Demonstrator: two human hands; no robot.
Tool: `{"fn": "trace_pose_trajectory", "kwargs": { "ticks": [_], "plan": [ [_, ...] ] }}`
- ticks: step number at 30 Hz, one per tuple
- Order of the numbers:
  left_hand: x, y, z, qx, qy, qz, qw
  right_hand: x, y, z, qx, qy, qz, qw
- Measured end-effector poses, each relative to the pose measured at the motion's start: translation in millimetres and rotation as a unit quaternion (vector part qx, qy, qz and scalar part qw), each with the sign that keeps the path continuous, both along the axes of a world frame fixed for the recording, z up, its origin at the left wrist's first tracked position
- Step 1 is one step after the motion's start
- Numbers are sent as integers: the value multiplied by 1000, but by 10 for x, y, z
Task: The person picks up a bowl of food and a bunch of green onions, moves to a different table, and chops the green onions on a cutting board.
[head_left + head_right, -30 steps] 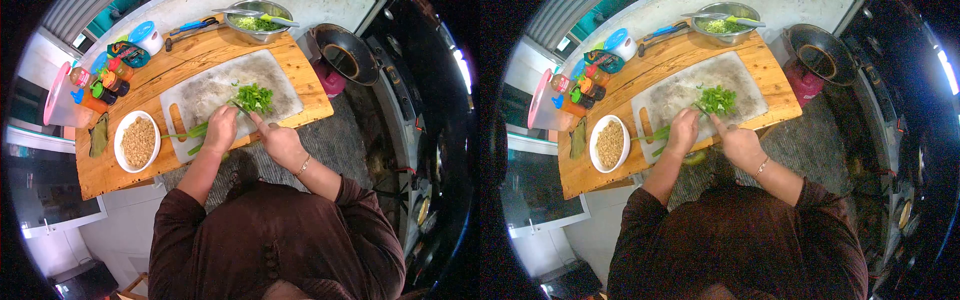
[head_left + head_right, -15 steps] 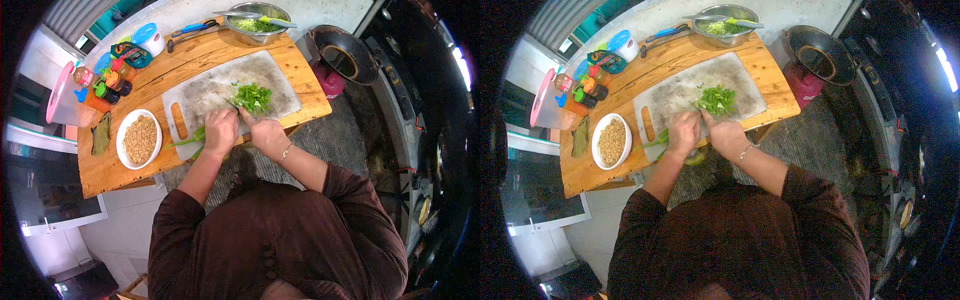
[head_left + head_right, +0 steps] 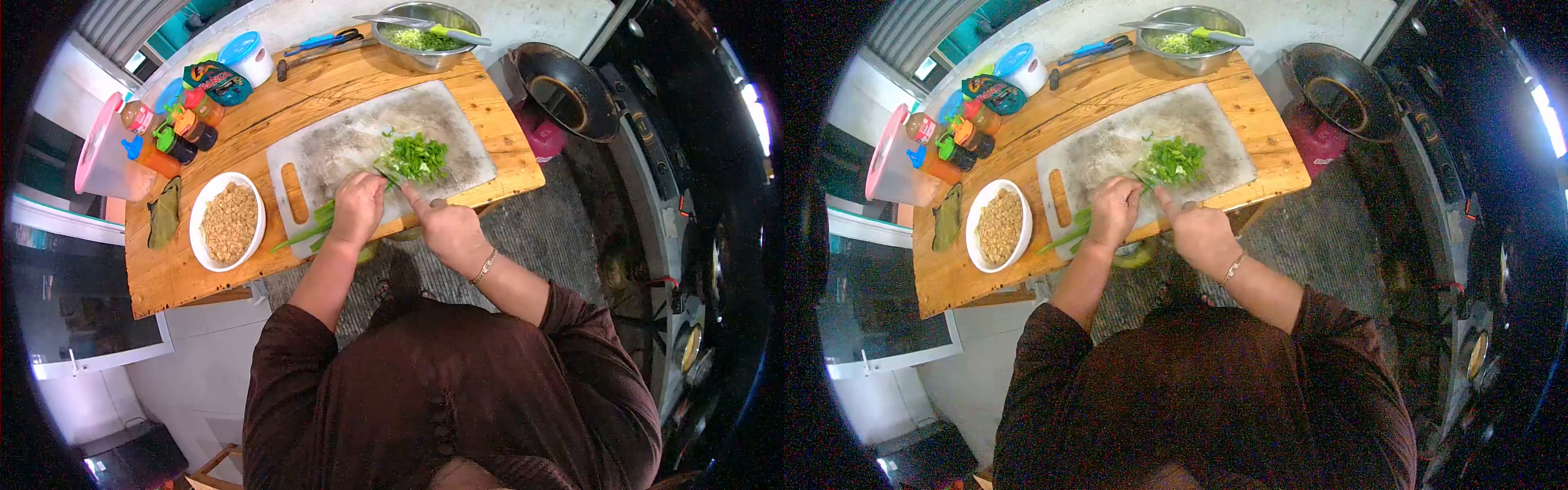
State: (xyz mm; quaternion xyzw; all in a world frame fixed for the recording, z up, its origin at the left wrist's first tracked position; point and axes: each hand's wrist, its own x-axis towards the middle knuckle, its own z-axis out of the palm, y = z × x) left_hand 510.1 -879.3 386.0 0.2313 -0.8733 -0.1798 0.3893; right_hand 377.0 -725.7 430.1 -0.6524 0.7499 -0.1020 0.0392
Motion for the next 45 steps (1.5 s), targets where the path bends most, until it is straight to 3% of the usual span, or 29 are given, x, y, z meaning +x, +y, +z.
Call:
{"fn": "trace_pose_trajectory", "kwargs": {
  "ticks": [3, 12, 15, 18, 21, 28, 37, 45],
  "plan": [
    [3, 27, 65, -22, -15, -2, 1000, -13, -85, -137, -64, -19, 26, 997],
    [69, 114, 111, -52, -15, -27, 998, -17, -201, -144, -7, -10, 19, 1000],
    [94, 73, 5, -8, -41, -29, 999, -117, -104, -87, 26, -26, 12, 999],
    [88, 42, 38, -13, -36, -24, 999, -167, -165, -156, -25, -54, 22, 998],
    [78, -32, 67, -12, -30, -30, 999, -142, -265, 14, 68, -56, -19, 996],
    [67, -183, 192, 41, -67, -46, 996, 22, -120, 12, -1, -47, -24, 999],
    [53, -271, 111, 9, -72, -81, 994, 225, -473, -32, 57, -77, -80, 992],
    [159, -158, 125, -72, -60, -54, 994, 307, -77, 9, 59, -63, -98, 992]
  ]
}}
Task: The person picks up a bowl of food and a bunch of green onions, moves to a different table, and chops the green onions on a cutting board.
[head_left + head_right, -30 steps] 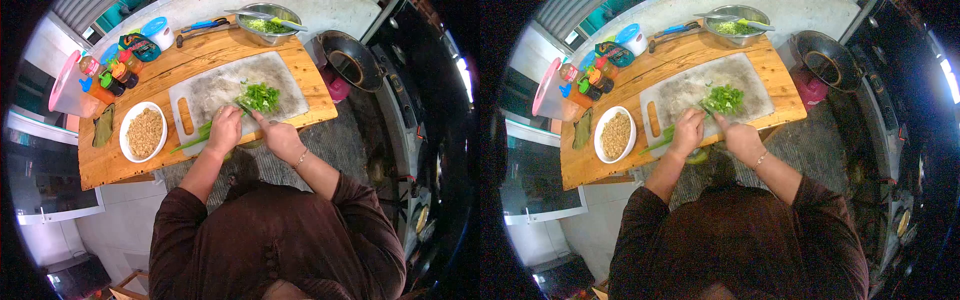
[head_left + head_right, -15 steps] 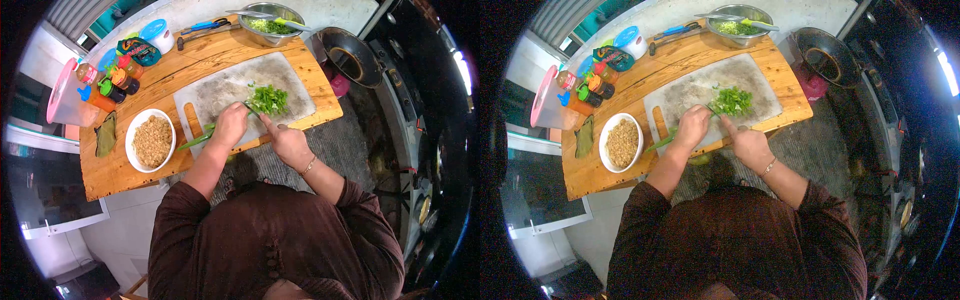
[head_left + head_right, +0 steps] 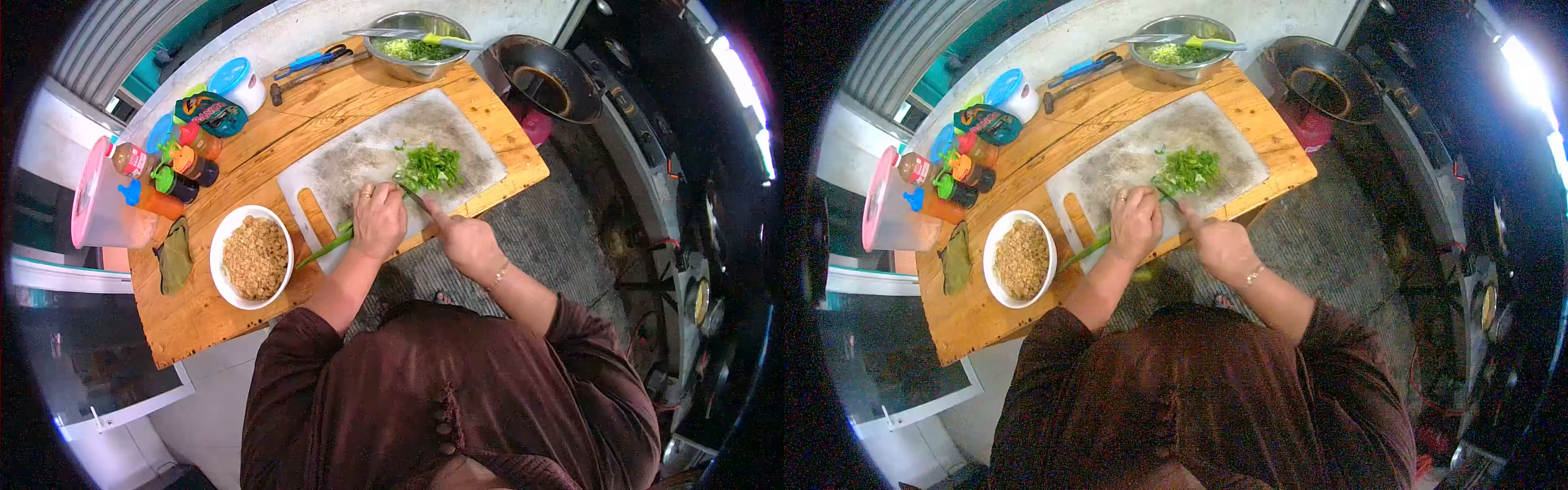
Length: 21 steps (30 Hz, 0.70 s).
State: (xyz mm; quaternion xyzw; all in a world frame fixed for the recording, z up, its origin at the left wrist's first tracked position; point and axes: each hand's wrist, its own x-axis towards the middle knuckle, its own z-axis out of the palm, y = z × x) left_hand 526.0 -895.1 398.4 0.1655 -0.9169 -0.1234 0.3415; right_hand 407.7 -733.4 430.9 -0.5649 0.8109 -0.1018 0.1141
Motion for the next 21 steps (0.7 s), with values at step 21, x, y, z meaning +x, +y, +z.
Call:
{"fn": "trace_pose_trajectory", "kwargs": {
  "ticks": [21],
  "plan": [
    [-203, -296, 23, 126, -19, -97, 987, 62, -105, 1, -27, 25, -49, 998]
  ]
}}
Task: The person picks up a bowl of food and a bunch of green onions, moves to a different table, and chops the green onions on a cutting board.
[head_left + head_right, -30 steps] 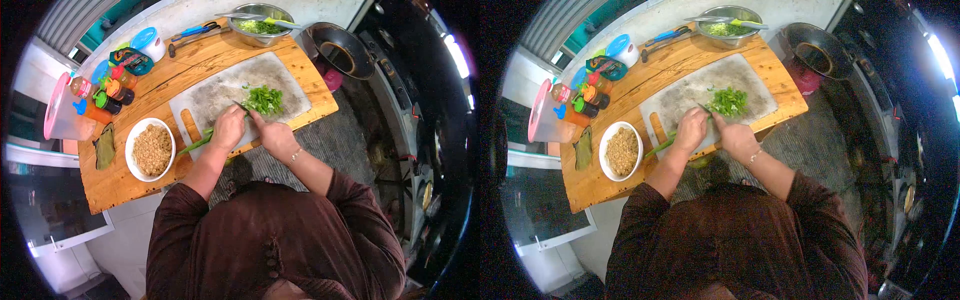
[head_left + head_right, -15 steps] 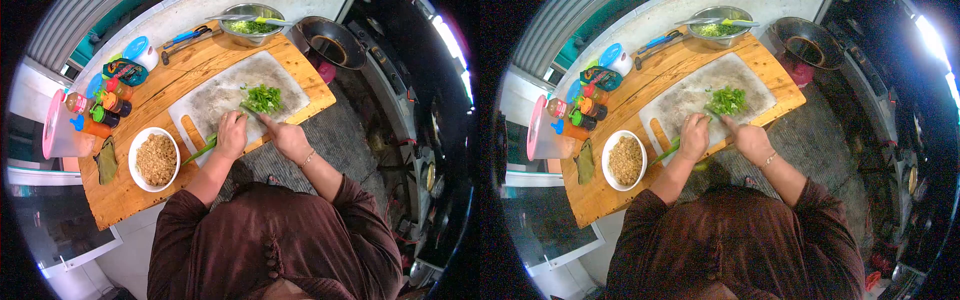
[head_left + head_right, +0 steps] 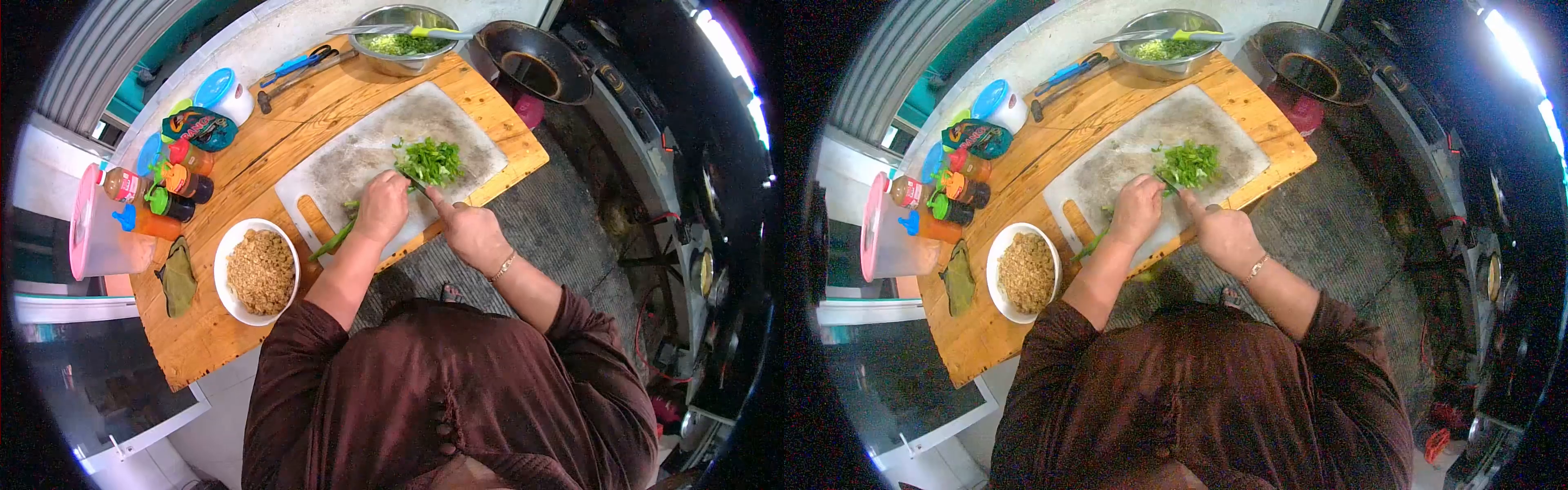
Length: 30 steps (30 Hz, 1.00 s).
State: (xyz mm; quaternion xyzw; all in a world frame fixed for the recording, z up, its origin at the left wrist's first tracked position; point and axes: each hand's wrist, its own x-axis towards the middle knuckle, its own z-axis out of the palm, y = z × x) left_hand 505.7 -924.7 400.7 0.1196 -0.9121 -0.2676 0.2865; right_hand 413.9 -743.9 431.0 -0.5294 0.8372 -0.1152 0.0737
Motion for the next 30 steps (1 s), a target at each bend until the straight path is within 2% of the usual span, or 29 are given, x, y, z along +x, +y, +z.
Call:
{"fn": "trace_pose_trajectory", "kwargs": {
  "ticks": [4, 9, 11, 14, 17, 20, 22, 30],
  "plan": [
    [-19, 4, -67, -31, 19, 14, 999, -52, -260, -155, -20, -33, -10, 999],
    [28, 88, -120, -107, 43, 54, 992, 77, -212, 85, 11, -16, -10, 1000],
    [47, 90, -114, -110, 38, 56, 992, 116, -47, 122, -3, -25, -14, 1000],
    [82, 116, -80, -113, 42, 47, 992, 52, 83, 116, 74, -10, -17, 997],
    [125, 86, -157, -77, 47, 32, 995, -71, 28, -31, 6, -3, -12, 1000],
    [113, 12, -203, -54, 64, 25, 996, -29, -24, 139, 19, -33, -23, 999],
    [113, 4, -212, -45, 72, 25, 996, 49, 4, 177, 17, -10, -18, 1000],
    [106, 26, -145, -62, 39, 10, 997, 172, -126, 41, 17, -7, -23, 1000]
  ]
}}
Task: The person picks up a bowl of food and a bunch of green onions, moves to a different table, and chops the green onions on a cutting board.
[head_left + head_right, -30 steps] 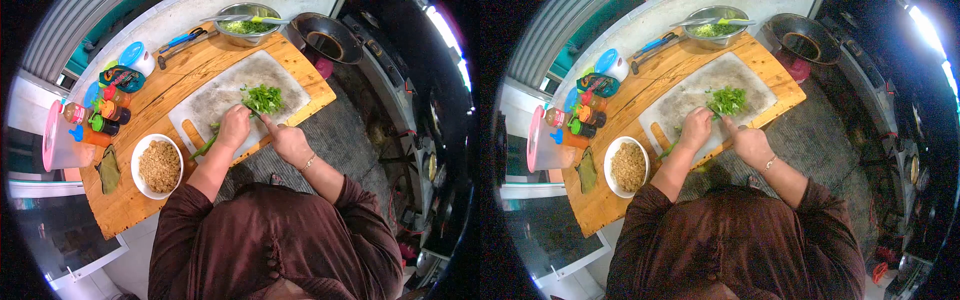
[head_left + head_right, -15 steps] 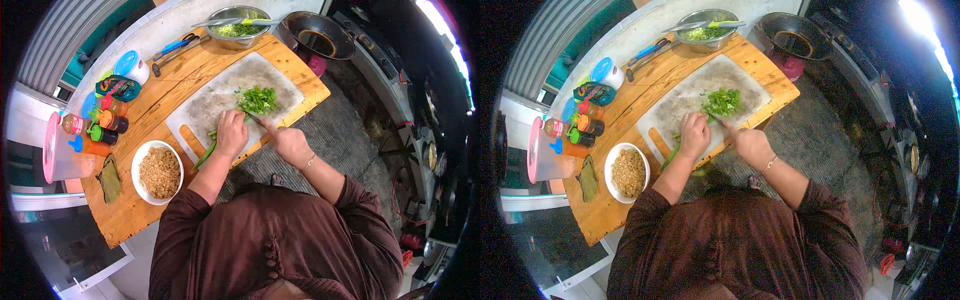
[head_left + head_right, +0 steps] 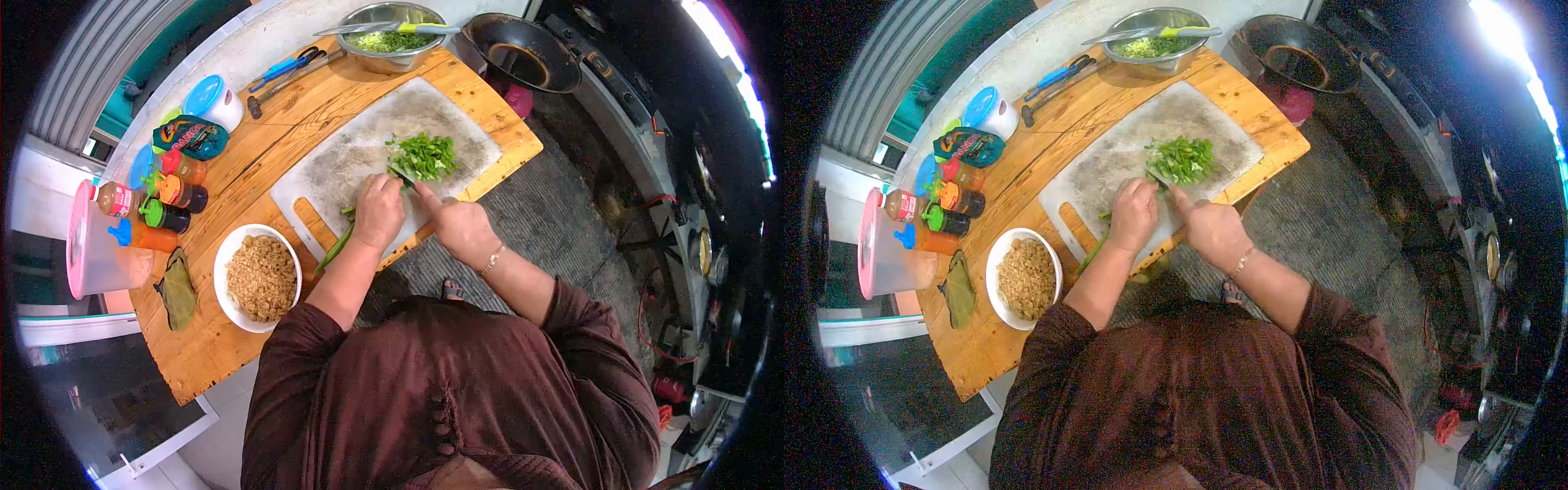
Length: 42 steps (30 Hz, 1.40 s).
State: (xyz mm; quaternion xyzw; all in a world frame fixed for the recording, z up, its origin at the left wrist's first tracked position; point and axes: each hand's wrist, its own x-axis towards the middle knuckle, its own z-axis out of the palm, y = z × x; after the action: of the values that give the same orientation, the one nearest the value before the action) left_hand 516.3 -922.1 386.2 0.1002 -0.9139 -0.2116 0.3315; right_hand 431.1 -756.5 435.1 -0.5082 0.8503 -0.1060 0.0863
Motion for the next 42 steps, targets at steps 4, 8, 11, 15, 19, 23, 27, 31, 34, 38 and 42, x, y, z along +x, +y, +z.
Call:
{"fn": "trace_pose_trajectory", "kwargs": {
  "ticks": [4, 8, 11, 15, 19, 23, 27, 31, 34, 38, 42],
  "plan": [
    [5, 34, 10, -28, -4, 0, 1000, -26, -194, -155, -44, 22, 11, 999],
    [66, 76, 25, -53, 22, -6, 998, 61, -41, -39, -12, 28, 8, 999],
    [59, 59, -29, -42, 44, 1, 998, -15, 159, -45, 3, 20, 8, 1000],
    [72, 102, 2, 21, 33, 19, 999, -98, 146, -105, -3, 12, -26, 1000],
    [71, 64, -83, 9, 52, 20, 998, 46, 122, -41, -13, 15, -22, 1000],
    [75, 71, -92, 4, 52, 27, 998, 147, 156, 25, -5, 25, -12, 1000],
    [76, 31, -159, 4, 36, 8, 999, 147, 62, -37, -27, 24, -4, 999],
    [54, 39, -120, -43, 8, -2, 999, 71, -199, -208, -57, 27, -6, 998],
    [93, 78, -23, -88, -22, 17, 996, 62, -171, -206, -43, 31, 0, 999],
    [182, 131, 32, -89, -35, 34, 995, 125, 148, -84, -32, 24, -5, 999],
    [158, 124, -85, -64, -5, 38, 997, 37, 183, -149, -35, 28, 9, 999]
  ]
}}
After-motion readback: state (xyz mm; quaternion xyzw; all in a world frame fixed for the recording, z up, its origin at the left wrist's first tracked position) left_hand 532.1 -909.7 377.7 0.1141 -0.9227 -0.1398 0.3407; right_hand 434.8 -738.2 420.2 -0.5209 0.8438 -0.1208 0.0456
